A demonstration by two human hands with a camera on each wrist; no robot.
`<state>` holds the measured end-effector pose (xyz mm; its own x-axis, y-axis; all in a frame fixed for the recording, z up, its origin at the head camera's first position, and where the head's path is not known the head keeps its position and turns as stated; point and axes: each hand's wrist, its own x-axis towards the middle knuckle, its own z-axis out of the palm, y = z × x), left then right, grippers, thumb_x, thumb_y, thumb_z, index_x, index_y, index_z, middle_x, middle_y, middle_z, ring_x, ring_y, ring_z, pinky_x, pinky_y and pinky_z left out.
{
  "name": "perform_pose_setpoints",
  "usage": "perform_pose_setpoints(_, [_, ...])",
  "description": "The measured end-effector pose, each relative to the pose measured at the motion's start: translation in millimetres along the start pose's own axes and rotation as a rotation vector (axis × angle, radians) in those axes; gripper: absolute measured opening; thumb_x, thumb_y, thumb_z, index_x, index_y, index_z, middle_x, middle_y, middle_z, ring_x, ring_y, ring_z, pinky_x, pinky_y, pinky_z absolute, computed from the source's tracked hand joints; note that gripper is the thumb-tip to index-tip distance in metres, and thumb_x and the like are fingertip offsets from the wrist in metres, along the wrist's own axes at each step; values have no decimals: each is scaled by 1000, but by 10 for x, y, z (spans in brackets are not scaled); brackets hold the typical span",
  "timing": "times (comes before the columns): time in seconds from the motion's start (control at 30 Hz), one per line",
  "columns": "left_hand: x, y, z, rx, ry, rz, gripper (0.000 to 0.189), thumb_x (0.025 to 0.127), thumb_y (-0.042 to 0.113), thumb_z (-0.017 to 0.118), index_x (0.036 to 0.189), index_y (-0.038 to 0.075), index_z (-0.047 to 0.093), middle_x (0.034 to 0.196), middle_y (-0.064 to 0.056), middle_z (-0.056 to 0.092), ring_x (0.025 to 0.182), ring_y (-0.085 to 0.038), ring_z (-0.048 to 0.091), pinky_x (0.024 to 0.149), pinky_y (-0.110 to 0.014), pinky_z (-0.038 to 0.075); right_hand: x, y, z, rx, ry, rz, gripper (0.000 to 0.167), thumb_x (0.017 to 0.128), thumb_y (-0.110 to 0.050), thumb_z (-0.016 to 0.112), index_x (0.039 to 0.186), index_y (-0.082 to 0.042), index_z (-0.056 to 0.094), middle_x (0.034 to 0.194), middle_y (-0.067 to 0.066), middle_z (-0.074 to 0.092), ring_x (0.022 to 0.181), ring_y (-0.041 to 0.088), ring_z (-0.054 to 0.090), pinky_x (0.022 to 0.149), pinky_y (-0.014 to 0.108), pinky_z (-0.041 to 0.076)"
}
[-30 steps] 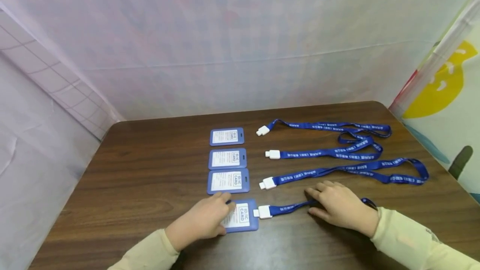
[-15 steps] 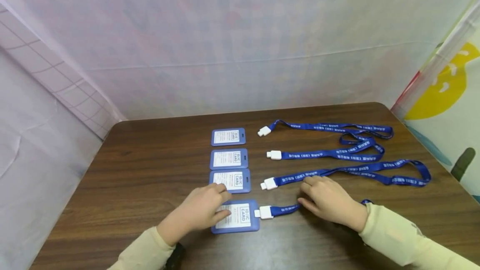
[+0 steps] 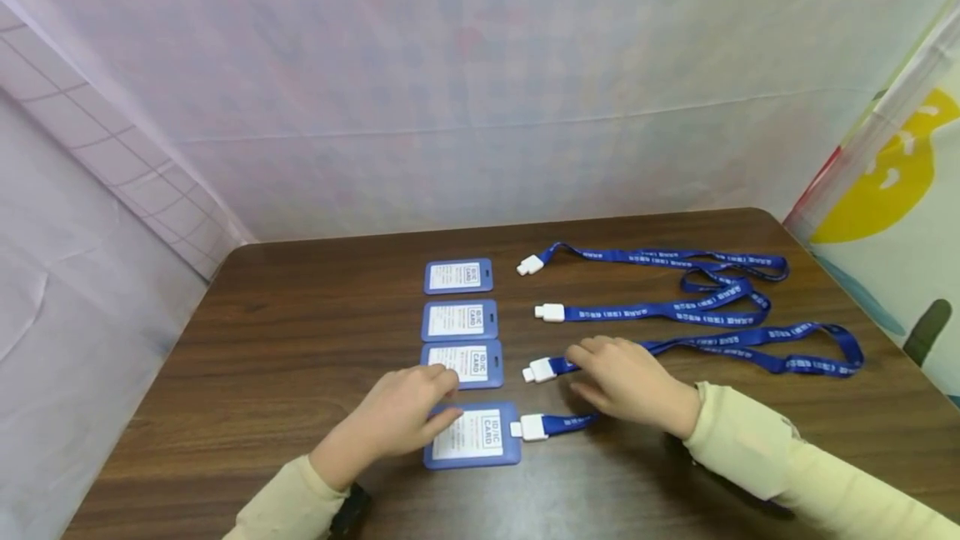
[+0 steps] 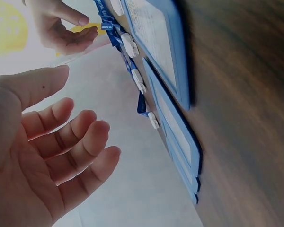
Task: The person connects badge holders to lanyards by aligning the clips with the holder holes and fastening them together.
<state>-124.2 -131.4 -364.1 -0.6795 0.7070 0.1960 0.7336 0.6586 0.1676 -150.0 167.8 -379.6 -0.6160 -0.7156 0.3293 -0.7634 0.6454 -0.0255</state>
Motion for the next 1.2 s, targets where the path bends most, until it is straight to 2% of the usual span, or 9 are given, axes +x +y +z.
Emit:
perform_pose_setpoints(0.17, [-2, -5, -3, 0, 29, 10, 23, 79, 25, 67, 73, 14, 48, 66, 7, 45, 55, -6, 42, 43, -17, 35, 124, -10, 4, 3, -37, -14, 25, 69, -19, 75, 87, -6, 62, 75, 2, 56, 65, 18, 56, 53, 32, 48])
perform_pose_setpoints(0.37, [-6, -18, -2, -1, 47, 26, 20, 79, 23, 67, 77, 12, 51, 70, 5, 50, 57, -7, 47, 45, -18, 39, 273, 30, 62, 16, -124, -19, 30, 66, -21, 77, 89, -5, 65, 82, 4, 59, 71, 20, 57, 59, 33, 50])
perform_pose_setpoints(0.6, [-14, -41, 7, 33, 80, 55, 20, 79, 24, 67, 90, 9, 59, 79, 2, 57, 65, -11, 55, 51, -21, 46, 416, 51, 129, 17, -208, -44, 32, 66, -22, 78, 90, -5, 67, 82, 4, 59, 74, 19, 57, 61, 33, 50])
perform_pose_setpoints(0.77, [-11, -56, 6, 52, 91, 54, 28, 78, 25, 67, 98, 6, 61, 82, -1, 57, 71, -13, 56, 55, -23, 49, 464, 59, 202, 39, -264, -44, 28, 65, -22, 79, 86, -8, 67, 75, 0, 56, 69, 15, 55, 55, 30, 48])
perform_pose_setpoints(1.03, [6, -142, 20, 52, 104, 37, 32, 79, 26, 68, 102, 5, 62, 94, -6, 60, 84, -19, 58, 66, -30, 53, 478, 71, 286, 51, -244, -56, 26, 65, -24, 79, 84, -11, 67, 71, -2, 56, 67, 15, 56, 54, 29, 48])
perform_pose_setpoints(1.2, [33, -210, 31, 47, 100, 8, 32, 79, 25, 68, 103, 3, 62, 95, -7, 60, 85, -19, 57, 69, -32, 52, 490, 70, 301, 62, -227, -73, 18, 66, -21, 78, 75, -11, 66, 67, -3, 53, 64, 15, 55, 54, 30, 47])
